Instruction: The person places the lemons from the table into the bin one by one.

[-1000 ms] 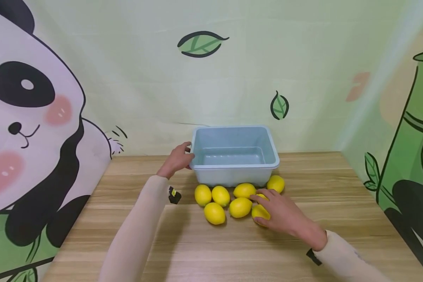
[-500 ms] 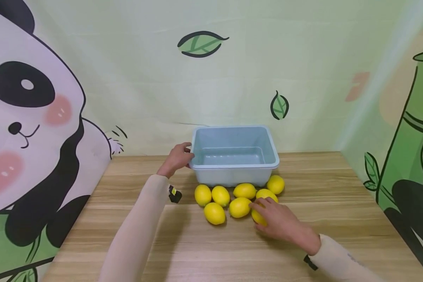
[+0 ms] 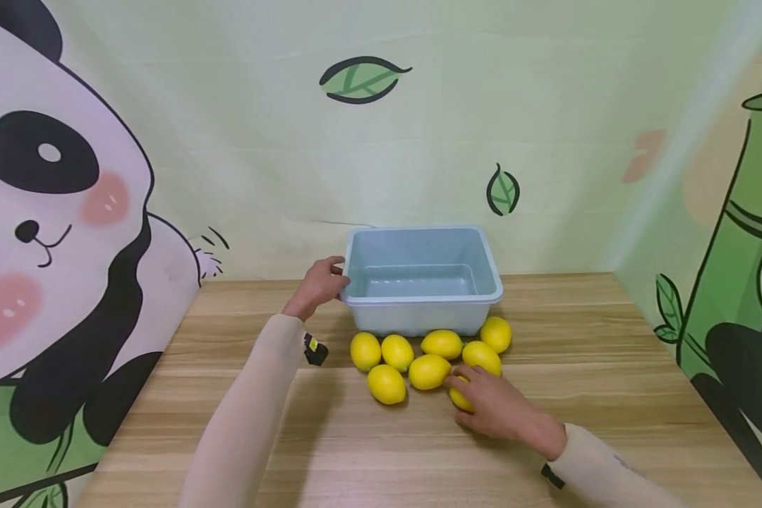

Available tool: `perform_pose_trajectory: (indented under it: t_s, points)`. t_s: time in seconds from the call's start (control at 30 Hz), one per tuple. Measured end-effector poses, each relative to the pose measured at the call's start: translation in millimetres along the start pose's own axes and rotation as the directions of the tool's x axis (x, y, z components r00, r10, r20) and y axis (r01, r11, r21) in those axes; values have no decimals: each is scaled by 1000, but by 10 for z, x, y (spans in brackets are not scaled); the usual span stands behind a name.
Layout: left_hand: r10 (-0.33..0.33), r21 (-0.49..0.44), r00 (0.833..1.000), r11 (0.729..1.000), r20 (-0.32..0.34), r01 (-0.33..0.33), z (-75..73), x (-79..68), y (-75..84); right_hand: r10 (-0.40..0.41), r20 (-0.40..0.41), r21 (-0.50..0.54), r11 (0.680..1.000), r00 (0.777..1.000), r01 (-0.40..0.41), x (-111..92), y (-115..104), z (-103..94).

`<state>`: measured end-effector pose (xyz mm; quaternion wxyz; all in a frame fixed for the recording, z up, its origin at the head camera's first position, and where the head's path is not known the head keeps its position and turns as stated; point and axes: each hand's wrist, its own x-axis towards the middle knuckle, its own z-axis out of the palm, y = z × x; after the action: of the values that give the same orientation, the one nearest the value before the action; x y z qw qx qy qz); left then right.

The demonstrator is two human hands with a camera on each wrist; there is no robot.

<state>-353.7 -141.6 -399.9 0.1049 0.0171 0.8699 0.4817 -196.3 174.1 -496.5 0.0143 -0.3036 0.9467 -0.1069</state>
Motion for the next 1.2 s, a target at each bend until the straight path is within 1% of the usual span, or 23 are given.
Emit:
perform_pose_trajectory:
  t_s: [0.27,0.5,0.7,0.93,1.2]
  points:
    - [-5,-8,1000,1000,1,5,6,13,1,-37,-23,-38,999,999,36,46,55,31]
    - [-14,-12,1000,1000,12,14,3,1,5,-22,-16,-51,998,1000,21,65,49,-34]
    - [-11,-4,1000,1000,11,11,-12,-11,11,5,-52,-67,998,999,-8,95,35,-232]
    - [-18,-4,1000,1000,8,18,-17,0,0,2,-112,-81,997,994,-11,138,15,-478]
    - [-23,-11,1000,1000,17,23,-16,0,13,2,-154,-81,997,988,-15,215,-2,-731]
